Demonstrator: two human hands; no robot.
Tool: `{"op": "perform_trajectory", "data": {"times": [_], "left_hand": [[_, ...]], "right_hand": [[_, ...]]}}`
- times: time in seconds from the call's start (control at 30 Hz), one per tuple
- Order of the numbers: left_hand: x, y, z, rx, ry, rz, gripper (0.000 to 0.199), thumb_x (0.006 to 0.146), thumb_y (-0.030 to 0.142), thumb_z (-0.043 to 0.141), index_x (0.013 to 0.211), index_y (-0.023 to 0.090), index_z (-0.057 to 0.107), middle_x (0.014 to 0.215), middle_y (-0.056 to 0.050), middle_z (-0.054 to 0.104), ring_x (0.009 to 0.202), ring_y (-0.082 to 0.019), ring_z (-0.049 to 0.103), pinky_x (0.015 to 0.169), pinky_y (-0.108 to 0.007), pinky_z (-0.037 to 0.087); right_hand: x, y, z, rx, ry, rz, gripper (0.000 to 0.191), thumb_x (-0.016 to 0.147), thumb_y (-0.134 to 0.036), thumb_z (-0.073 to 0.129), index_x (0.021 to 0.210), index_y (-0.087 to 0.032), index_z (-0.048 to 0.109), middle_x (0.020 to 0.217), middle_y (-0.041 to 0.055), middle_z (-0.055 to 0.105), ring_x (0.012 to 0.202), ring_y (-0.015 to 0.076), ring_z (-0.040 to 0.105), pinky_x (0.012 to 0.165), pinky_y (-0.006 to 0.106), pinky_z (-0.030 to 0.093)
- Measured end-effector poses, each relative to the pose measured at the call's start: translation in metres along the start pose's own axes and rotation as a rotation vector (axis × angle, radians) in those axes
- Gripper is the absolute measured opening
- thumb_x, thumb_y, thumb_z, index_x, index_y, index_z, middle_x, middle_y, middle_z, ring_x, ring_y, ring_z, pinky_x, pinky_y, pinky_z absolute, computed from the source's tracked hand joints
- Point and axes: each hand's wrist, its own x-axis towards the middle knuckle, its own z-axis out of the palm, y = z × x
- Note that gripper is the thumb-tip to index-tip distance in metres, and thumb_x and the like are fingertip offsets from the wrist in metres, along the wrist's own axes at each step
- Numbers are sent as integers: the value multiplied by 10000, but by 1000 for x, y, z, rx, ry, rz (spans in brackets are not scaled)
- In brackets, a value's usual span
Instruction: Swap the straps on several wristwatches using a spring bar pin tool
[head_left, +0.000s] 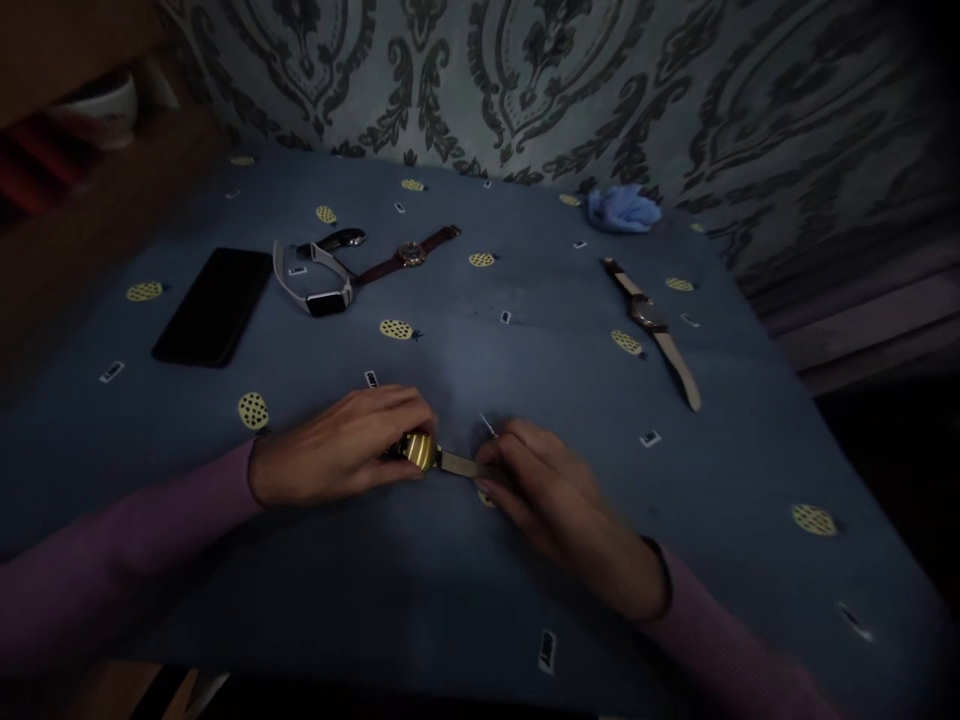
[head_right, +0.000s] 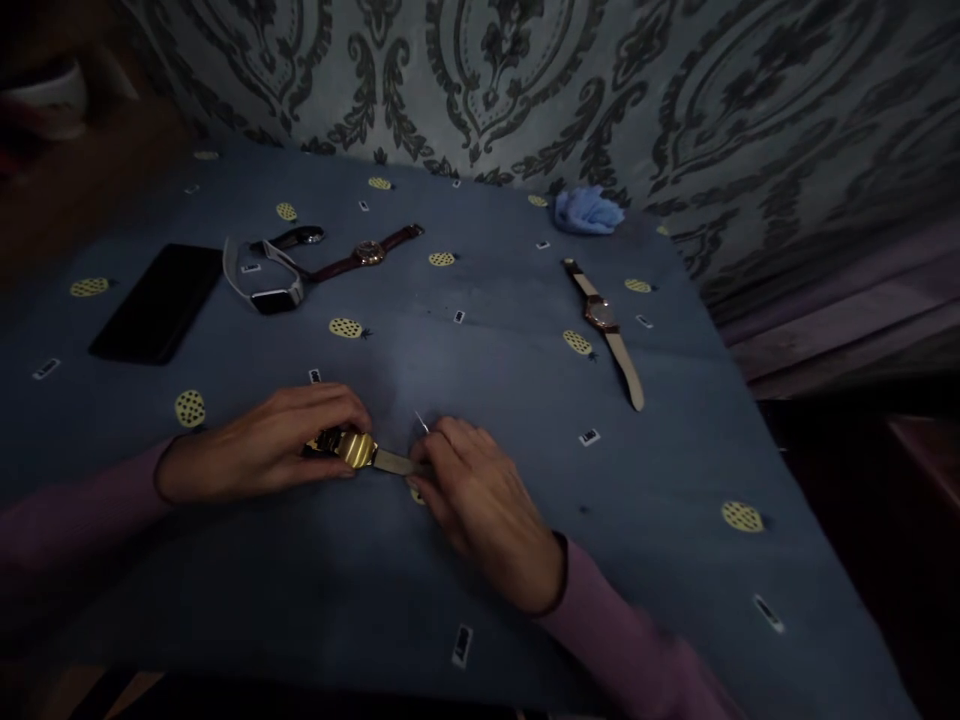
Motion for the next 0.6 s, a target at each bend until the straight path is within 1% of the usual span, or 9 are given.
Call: {"op": "perform_trajectory", "data": {"times": [0.1,0.23,0.33,0.43,0.6], "left_hand": [[0,3,-1,52,-13,-25,246,890,209,634,1117,143,565,990,-47,583,844,-172,568,740,-293,459],[1,8,-3,110,-58,-109,160,892,240,638,1028,163,606,903,-14,558,782,-155,558,709,-284,448],[0,10,-3,104,-72,-147,130,904,270,622,994,178,606,892,-7,560,775,-151,556,702,-275,445],[0,9,-2,95,-64,-152,128,902,278,630,977,179,599,899,-9,578,799,-161,566,726,-284,445],[-1,7,0,139,-45,-104,170,903,335,632,983,187,611,840,-3,619,790,-175,582,756,-310,441]], "right_hand": [[1,0,-1,48,-13,34,42,900,-155,550,878,-185,529,847,62,585,774,201,565,662,314,472],[1,2,0,102,-8,65,68,891,-184,572,861,-198,513,833,54,581,746,190,549,651,307,456],[2,3,1,126,-3,54,87,887,-188,573,847,-206,498,785,32,577,705,175,535,637,296,428],[3,3,0,138,-8,39,94,892,-169,557,837,-210,492,756,14,577,694,168,535,654,298,412],[8,3,-3,141,-66,3,39,913,-184,566,883,-196,545,774,16,597,720,171,558,693,305,399]]}}
